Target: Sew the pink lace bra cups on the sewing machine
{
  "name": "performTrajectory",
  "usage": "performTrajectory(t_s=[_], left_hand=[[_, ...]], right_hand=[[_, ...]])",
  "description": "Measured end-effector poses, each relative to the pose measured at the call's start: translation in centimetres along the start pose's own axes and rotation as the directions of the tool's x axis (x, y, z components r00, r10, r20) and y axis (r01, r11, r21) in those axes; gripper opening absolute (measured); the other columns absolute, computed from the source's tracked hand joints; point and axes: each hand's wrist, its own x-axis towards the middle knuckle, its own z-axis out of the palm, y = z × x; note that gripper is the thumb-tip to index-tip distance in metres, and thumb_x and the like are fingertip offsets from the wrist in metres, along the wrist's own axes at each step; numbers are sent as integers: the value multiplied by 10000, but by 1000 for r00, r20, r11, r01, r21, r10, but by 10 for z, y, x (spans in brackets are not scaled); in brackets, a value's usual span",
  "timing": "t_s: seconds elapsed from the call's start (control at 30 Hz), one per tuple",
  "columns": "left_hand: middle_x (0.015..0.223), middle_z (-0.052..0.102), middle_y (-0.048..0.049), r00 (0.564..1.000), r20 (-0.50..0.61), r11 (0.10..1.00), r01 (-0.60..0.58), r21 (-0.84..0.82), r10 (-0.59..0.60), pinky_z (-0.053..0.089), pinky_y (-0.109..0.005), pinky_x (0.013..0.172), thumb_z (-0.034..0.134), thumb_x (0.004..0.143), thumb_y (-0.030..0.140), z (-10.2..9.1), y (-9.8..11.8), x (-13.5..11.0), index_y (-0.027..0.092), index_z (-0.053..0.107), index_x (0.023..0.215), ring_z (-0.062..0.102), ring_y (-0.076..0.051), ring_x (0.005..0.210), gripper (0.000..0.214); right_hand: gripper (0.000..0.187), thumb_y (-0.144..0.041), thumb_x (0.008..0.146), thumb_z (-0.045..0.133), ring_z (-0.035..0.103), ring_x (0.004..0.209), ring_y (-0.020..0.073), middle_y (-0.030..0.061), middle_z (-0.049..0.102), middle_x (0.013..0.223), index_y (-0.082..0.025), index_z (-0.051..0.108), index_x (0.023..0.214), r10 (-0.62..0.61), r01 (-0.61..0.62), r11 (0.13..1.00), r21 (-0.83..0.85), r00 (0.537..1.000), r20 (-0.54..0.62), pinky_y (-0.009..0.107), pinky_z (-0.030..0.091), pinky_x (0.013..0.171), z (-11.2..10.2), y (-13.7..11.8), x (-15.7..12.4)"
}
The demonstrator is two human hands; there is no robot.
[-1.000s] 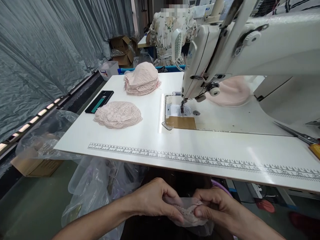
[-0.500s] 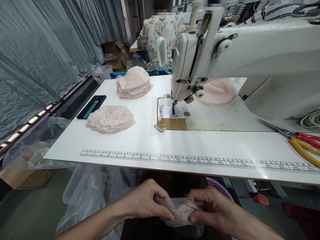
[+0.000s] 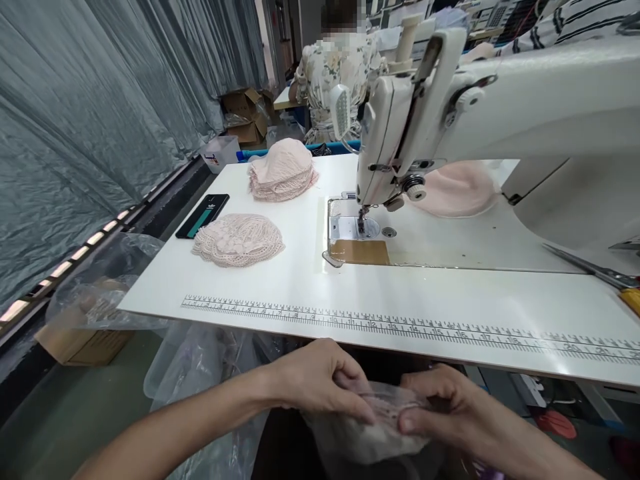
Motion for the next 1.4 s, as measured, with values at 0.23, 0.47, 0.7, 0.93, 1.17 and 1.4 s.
performTrajectory(t_s=[0.23, 0.47, 0.7, 0.93, 1.17, 1.4], left_hand=[[609, 609, 15, 1000, 12, 992, -12, -123, 13, 420, -177, 579, 713, 680, 280, 0, -24, 4, 135, 719, 771, 517, -73, 553, 171], [653, 632, 22, 993, 120, 962, 37, -272, -5, 451, -176, 630, 762, 628, 288, -3, -38, -2, 174, 724, 826, 554, -75, 596, 232], [623, 638, 18, 998, 63, 961, 31, -273, -15, 428, -157, 589, 738, 651, 259, 0, -45, -2, 177, 736, 804, 557, -75, 583, 173], [567, 617, 19, 998, 55, 976, 45, -214, -34, 366, -153, 497, 762, 626, 337, -4, -48, -7, 171, 740, 847, 454, -54, 474, 277], [613, 639, 26, 997, 78, 951, 5, -308, 20, 458, -169, 617, 782, 586, 369, -5, -53, -9, 184, 740, 824, 573, -86, 580, 304], [668, 649, 21, 997, 35, 911, -53, -408, 74, 473, -181, 680, 810, 531, 398, -1, -57, -12, 169, 733, 769, 589, -86, 628, 339]], right_hand=[[252, -381, 700, 723, 392, 556, 81, -45, 477, 574, -143, 655, 654, 30, -42, 996, 82, 990, 136, 192, 310, 522, 2, 8, 7], [193, -361, 698, 728, 477, 572, 90, -30, 549, 596, -171, 697, 689, 109, -131, 974, 183, 986, 125, 193, 401, 568, 0, 16, 5], [270, -406, 695, 721, 365, 495, 66, -58, 416, 531, -180, 620, 587, 134, -145, 983, 110, 986, 97, 157, 359, 469, -2, 27, 2], [257, -419, 710, 705, 371, 536, 83, -43, 452, 573, -186, 641, 622, 126, -135, 988, 71, 984, 124, 179, 360, 523, 0, 31, 5], [304, -466, 717, 686, 398, 573, 100, -35, 475, 592, -182, 634, 622, 131, -135, 991, 26, 984, 117, 199, 352, 558, 2, 30, 6], [381, -524, 701, 665, 374, 544, 104, -36, 430, 557, -178, 577, 570, 125, -123, 992, -28, 987, 97, 218, 330, 528, 10, 20, 10]])
